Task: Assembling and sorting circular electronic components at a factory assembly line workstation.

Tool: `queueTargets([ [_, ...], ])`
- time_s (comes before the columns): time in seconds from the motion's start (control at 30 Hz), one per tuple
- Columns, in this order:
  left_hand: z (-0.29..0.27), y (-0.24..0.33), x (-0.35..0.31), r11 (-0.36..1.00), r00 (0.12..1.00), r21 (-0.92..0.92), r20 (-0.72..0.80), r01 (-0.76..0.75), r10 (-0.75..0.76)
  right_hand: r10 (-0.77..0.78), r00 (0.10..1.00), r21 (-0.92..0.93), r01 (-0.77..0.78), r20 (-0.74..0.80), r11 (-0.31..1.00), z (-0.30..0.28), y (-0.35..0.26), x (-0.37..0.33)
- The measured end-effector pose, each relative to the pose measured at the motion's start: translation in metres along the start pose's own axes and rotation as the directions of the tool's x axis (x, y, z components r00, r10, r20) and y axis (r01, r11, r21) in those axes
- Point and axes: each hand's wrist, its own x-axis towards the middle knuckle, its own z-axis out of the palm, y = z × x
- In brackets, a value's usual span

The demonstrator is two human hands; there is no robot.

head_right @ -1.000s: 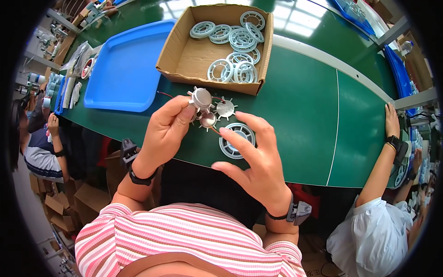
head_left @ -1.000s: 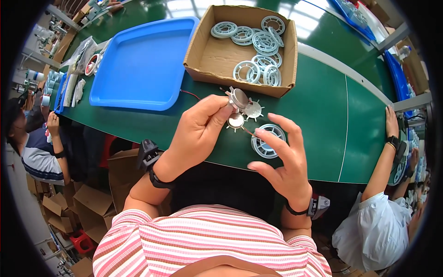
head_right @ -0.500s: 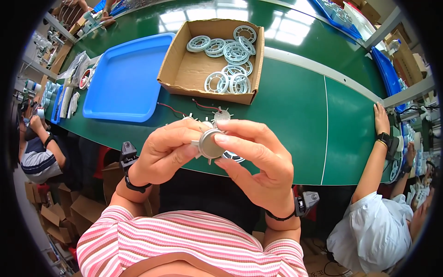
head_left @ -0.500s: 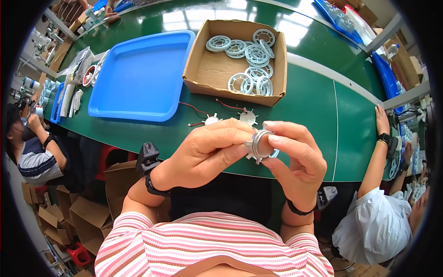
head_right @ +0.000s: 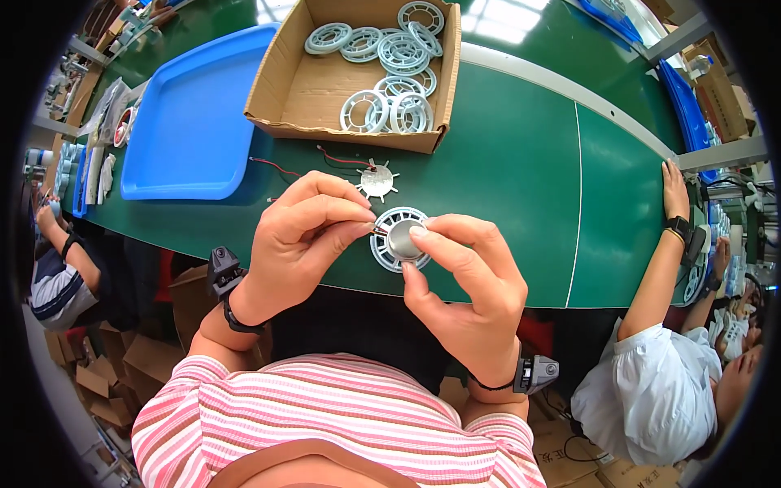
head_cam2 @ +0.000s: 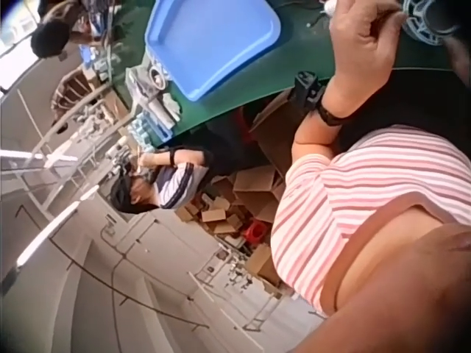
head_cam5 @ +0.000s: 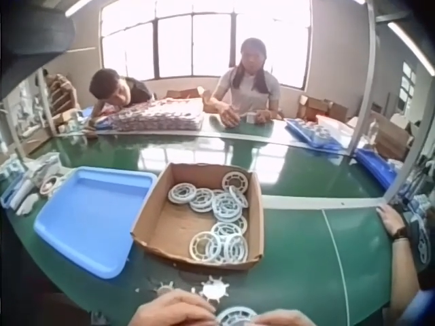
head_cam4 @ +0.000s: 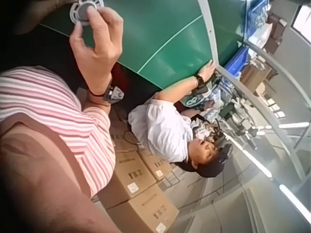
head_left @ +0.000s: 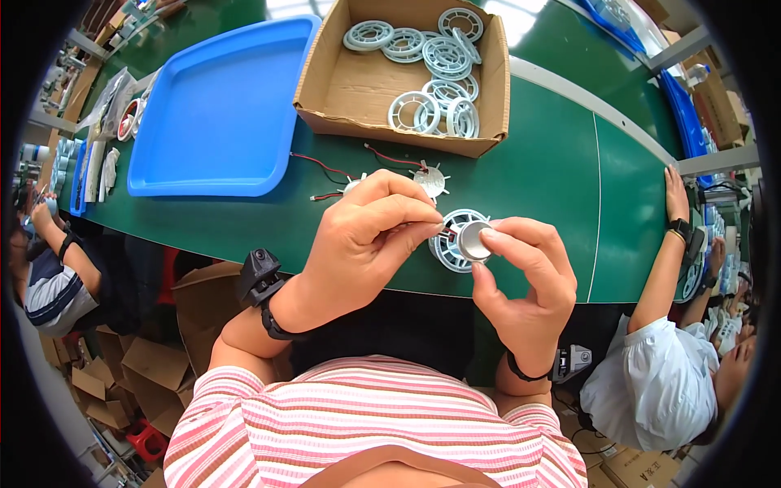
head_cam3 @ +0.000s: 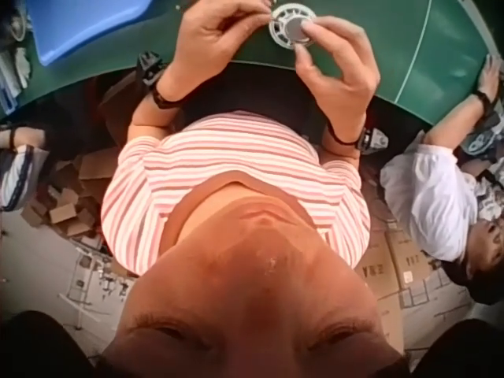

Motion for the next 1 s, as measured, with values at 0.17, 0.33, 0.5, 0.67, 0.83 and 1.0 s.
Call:
queueTargets([
  [0.17, 0.011, -0.016, -0.009, 0.994, 0.999, -0.112, -0.044, -0.002, -0.003, 0.024, 0.999, -0.01, -0.024, 0.043, 1.0, 0.0, -0.002, -0.004],
  [0.33, 0.013, -0.01, -0.015, 0.965, 0.983, -0.19, 0.027, 0.181, -0.179, 0.041, 0.996, 0.001, -0.041, 0.084, 0.999, -0.002, 0.0, -0.002],
  [0.5, 0.023, -0.016, -0.022, 0.956, 0.98, -0.217, 0.055, 0.197, -0.189, -0.017, 0.99, -0.019, 0.019, 0.142, 1.0, -0.005, 0.004, 0.0],
  [0.67, 0.029, -0.019, -0.026, 0.997, 0.999, -0.068, -0.018, 0.042, -0.043, -0.033, 0.992, -0.139, 0.05, 0.122, 0.989, -0.001, -0.004, -0.007],
  [0.83, 0.028, -0.02, -0.025, 0.999, 0.999, -0.044, -0.034, 0.004, -0.005, -0.003, 0.991, -0.186, 0.028, 0.136, 0.982, -0.001, -0.009, -0.011],
  [1.0, 0.027, -0.018, -0.024, 0.997, 1.0, -0.073, -0.02, 0.018, -0.019, 0.044, 0.988, -0.223, -0.01, 0.148, 0.975, -0.001, -0.013, -0.013],
])
